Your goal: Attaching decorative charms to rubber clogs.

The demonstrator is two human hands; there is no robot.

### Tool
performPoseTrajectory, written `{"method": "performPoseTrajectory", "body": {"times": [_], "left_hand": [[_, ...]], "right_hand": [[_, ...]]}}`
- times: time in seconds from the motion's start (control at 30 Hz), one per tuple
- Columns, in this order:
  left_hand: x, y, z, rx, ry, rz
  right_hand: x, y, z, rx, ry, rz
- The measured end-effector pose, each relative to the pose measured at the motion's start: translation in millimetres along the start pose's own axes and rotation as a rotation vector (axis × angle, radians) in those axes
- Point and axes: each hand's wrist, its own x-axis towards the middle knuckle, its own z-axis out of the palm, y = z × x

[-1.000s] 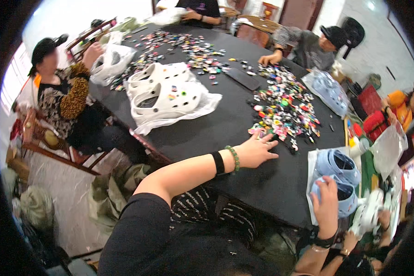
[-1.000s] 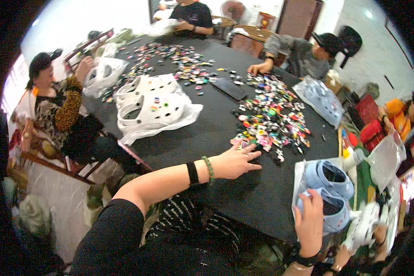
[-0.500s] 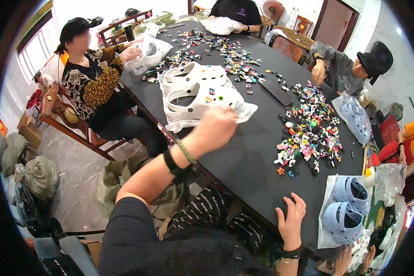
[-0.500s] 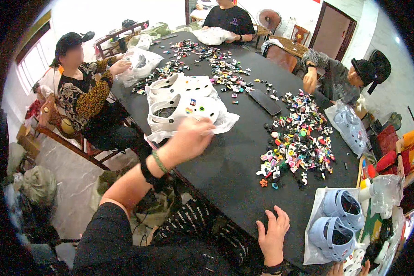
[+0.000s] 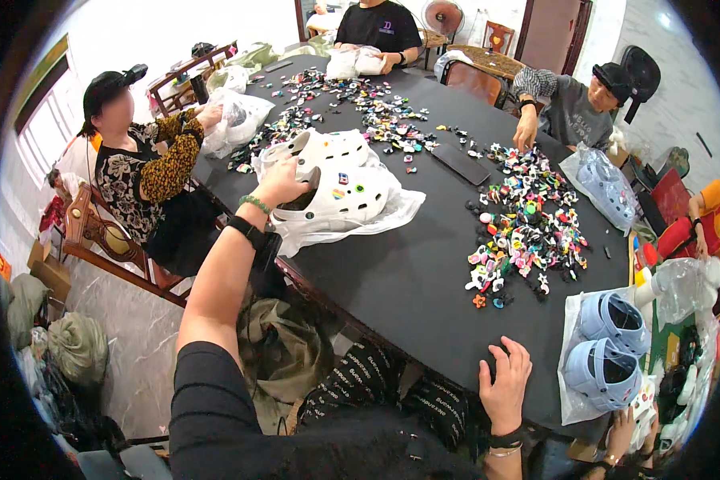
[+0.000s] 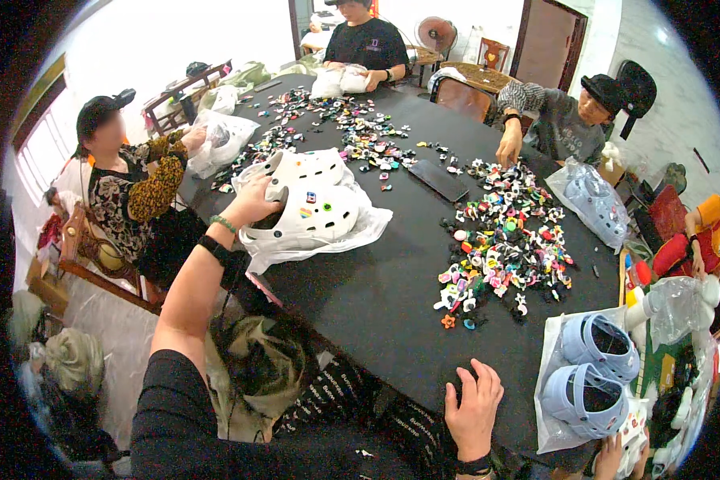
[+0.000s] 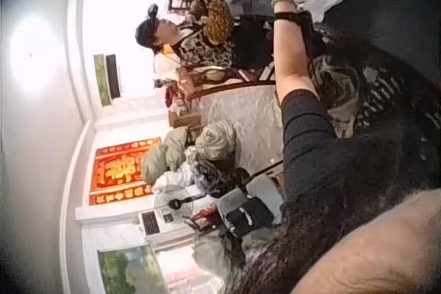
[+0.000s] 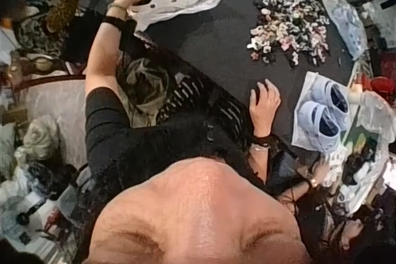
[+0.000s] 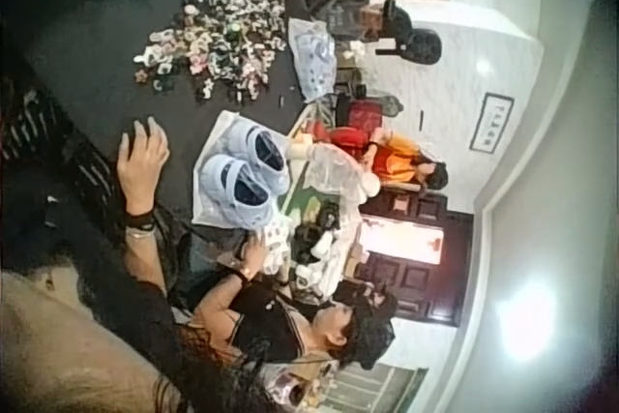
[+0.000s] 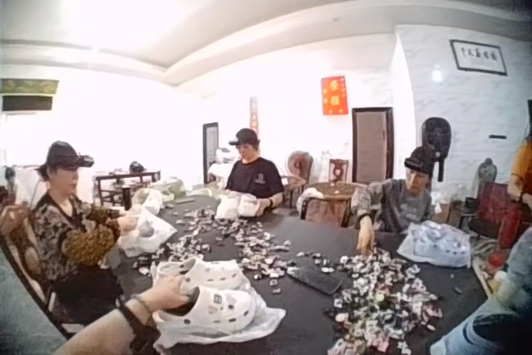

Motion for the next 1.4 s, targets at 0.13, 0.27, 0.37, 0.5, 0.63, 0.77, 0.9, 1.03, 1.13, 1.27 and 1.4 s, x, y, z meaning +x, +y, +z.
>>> {"method": "performPoseTrajectory", "body": {"times": [0.13,0.27,0.37,0.5,0.63,0.77,0.9,1.03,1.13,1.27,1.4], "left_hand": [[24,2,4,0.019,-0.018,-0.057],[32,5,6,-0.007,0.084,-0.134],[33,9,10,-0.099,-0.022,-0.159],[16,19,21,-0.099,0.192,0.138],[-12,40,18,-0.167,0.303,0.346],[-61,73,3,-0.276,0.260,0.458],[-111,104,-12,-0.291,0.048,0.666],[-138,137,-1,-0.427,-0.033,0.754],[-138,144,3,-0.380,0.017,0.751],[-136,145,2,-0.351,-0.009,0.743],[-146,149,-5,-0.220,-0.009,0.639]], "right_hand": [[0,0,1,-0.005,0.010,0.002],[0,0,0,0.005,0.002,0.013],[0,-1,0,0.007,0.009,0.017],[1,-2,-2,0.017,0.013,0.015],[1,-2,-2,0.003,0.032,0.009],[2,-2,-3,0.009,0.028,0.013],[3,-3,-3,0.001,0.025,0.028],[3,-2,-1,-0.007,0.015,0.037],[3,-1,-1,0.016,0.002,0.043],[11,-6,-9,0.059,-0.008,0.025],[26,-27,-21,0.351,0.021,0.001]]}}
